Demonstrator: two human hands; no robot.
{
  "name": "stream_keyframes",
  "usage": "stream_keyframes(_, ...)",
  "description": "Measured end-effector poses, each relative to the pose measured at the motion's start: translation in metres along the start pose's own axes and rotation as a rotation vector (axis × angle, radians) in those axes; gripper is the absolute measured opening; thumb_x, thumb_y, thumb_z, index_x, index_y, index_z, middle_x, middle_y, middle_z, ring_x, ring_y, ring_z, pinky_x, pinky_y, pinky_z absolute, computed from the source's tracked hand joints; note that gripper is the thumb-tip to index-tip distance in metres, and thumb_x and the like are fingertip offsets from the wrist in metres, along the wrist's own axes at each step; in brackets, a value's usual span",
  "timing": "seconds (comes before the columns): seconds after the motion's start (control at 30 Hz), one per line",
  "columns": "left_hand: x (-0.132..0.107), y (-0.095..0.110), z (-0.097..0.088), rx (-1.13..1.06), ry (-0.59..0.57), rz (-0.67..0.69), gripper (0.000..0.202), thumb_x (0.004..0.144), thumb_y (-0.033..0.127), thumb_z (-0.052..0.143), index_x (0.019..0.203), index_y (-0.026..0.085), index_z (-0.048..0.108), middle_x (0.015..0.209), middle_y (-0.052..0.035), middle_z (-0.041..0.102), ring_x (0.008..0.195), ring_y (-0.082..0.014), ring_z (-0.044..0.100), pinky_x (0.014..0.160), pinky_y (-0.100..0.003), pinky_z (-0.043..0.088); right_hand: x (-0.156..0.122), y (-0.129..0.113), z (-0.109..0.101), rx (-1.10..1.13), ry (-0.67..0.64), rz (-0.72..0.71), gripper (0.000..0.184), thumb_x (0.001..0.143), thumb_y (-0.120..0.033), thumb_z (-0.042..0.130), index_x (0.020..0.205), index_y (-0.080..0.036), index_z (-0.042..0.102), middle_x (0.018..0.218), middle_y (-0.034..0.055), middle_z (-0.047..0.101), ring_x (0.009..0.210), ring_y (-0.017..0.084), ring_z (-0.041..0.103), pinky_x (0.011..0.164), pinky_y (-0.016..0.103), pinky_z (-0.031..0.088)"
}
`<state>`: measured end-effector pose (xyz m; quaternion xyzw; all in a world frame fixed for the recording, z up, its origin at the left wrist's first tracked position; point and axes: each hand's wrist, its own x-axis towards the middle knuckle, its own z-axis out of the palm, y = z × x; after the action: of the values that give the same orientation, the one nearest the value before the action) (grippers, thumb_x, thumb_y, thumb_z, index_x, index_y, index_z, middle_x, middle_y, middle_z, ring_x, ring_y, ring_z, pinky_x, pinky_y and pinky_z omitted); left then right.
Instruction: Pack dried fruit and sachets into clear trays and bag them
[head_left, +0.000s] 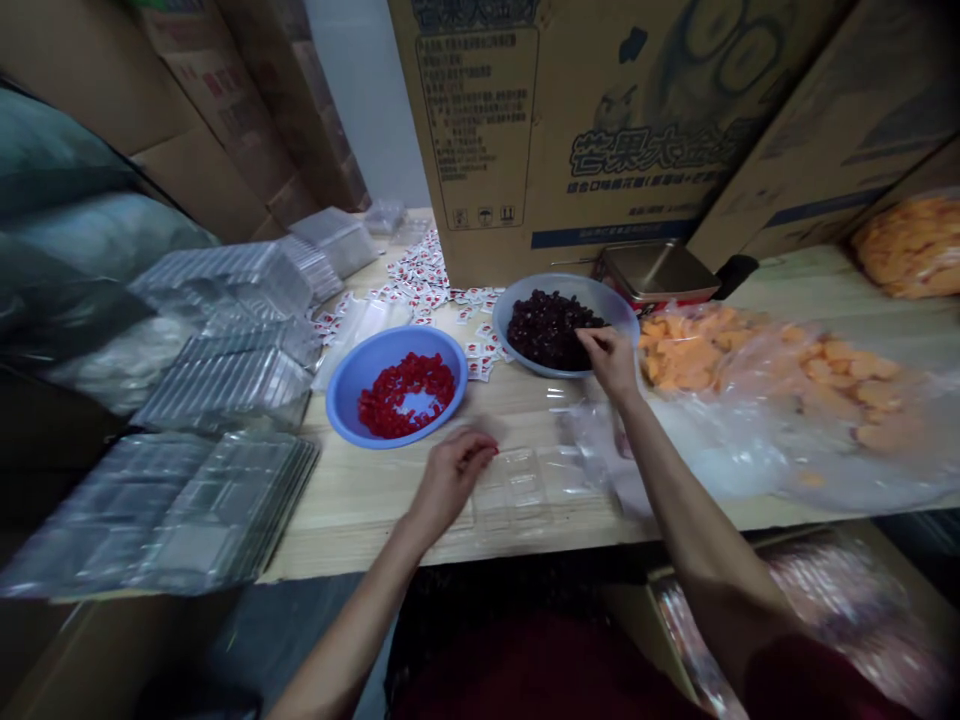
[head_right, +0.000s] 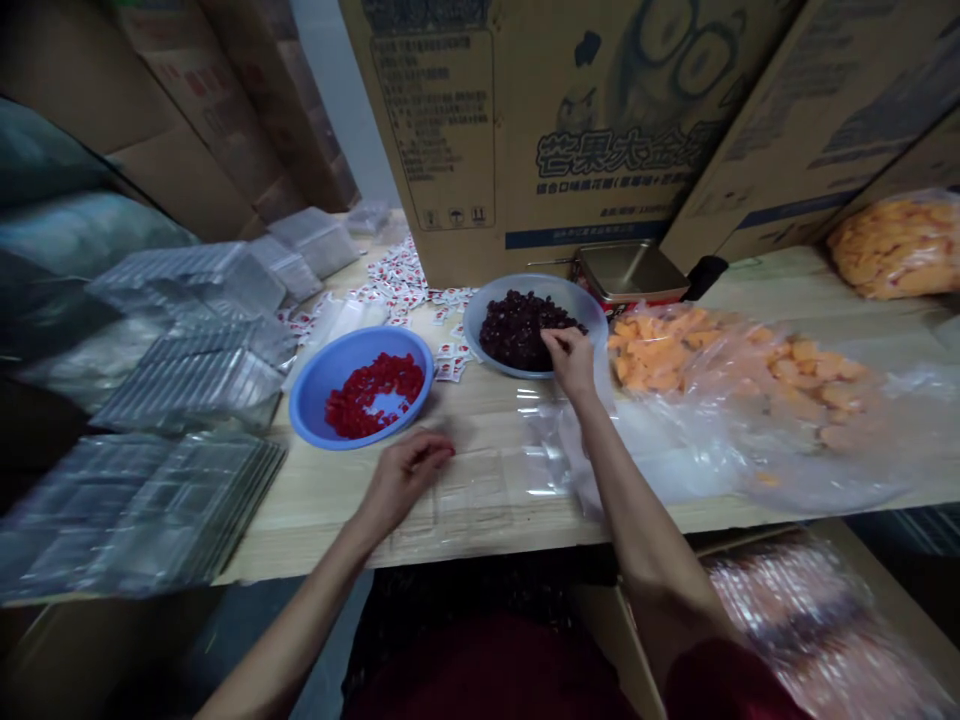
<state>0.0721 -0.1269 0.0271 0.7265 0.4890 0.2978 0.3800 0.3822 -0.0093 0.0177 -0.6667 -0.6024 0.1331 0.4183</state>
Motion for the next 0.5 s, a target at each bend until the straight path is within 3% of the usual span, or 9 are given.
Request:
stream_keyframes(0.07,-0.001,-0.001,0.032,0.005,-0.039,0.011,0.013,0.09,0.027,0.055,0.092,0.022,0.067,0.089,-0.0061,0.068,0.084,-0.019,0.062,0.075,-0.03,0.047,-0.044,-0.015,0.0,0.256,-0.028,-0.051,0.026,0.091,-0.035,0.057,0.097,-0.015,0.071,0.093,0.0086,0.073,0.085,0.02,0.065,0.079,0.032,0.051)
stream_keyframes(0.1,-0.001,-0.003,0.045,0.026,-0.047,0.006,0.01,0.089,0.024,0.056,0.091,0.022,0.066,0.088,-0.006,0.068,0.082,-0.0189,0.062,0.074,-0.03,0.047,-0.069,-0.022,0.003,0.319,-0.113,-0.036,0.025,0.09,-0.036,0.058,0.097,-0.016,0.07,0.086,0.0061,0.072,0.077,0.018,0.064,0.073,0.029,0.05)
stream_keyframes(0.2,0.001,-0.009,0.07,0.142,-0.073,0.019,0.011,0.088,0.018,0.055,0.087,0.02,0.065,0.089,-0.0062,0.066,0.081,-0.018,0.06,0.075,-0.03,0.046,-0.138,-0.034,0.019,0.294,-0.259,0.01,0.015,0.088,-0.03,0.059,0.083,-0.018,0.065,0.071,0.0015,0.066,0.064,0.015,0.058,0.062,0.025,0.045)
stream_keyframes(0.27,-0.002,-0.009,0.073,0.238,-0.067,0.053,0.017,0.091,0.019,0.052,0.082,0.02,0.066,0.091,-0.007,0.063,0.084,-0.0179,0.059,0.077,-0.03,0.045,-0.166,-0.037,0.032,0.219,-0.308,-0.004,0.014,0.088,-0.025,0.057,0.077,-0.019,0.062,0.069,0.0011,0.064,0.063,0.015,0.056,0.061,0.026,0.043)
stream_keyframes(0.37,-0.006,-0.003,0.055,0.298,0.008,0.121,0.023,0.095,0.022,0.047,0.086,0.02,0.067,0.093,-0.0077,0.061,0.089,-0.0186,0.057,0.08,-0.03,0.045,-0.181,-0.04,0.047,0.093,-0.324,-0.11,0.014,0.09,-0.021,0.054,0.077,-0.02,0.061,0.075,0.0034,0.062,0.073,0.019,0.057,0.068,0.029,0.045)
stream_keyframes(0.5,0.02,0.0,-0.01,0.31,0.231,0.156,0.022,0.096,0.021,0.045,0.098,0.018,0.066,0.097,-0.0089,0.062,0.093,-0.0196,0.058,0.086,-0.032,0.046,-0.183,-0.044,0.056,-0.027,-0.333,-0.259,0.022,0.093,-0.018,0.049,0.075,-0.02,0.062,0.083,0.0079,0.061,0.086,0.023,0.056,0.078,0.034,0.047)
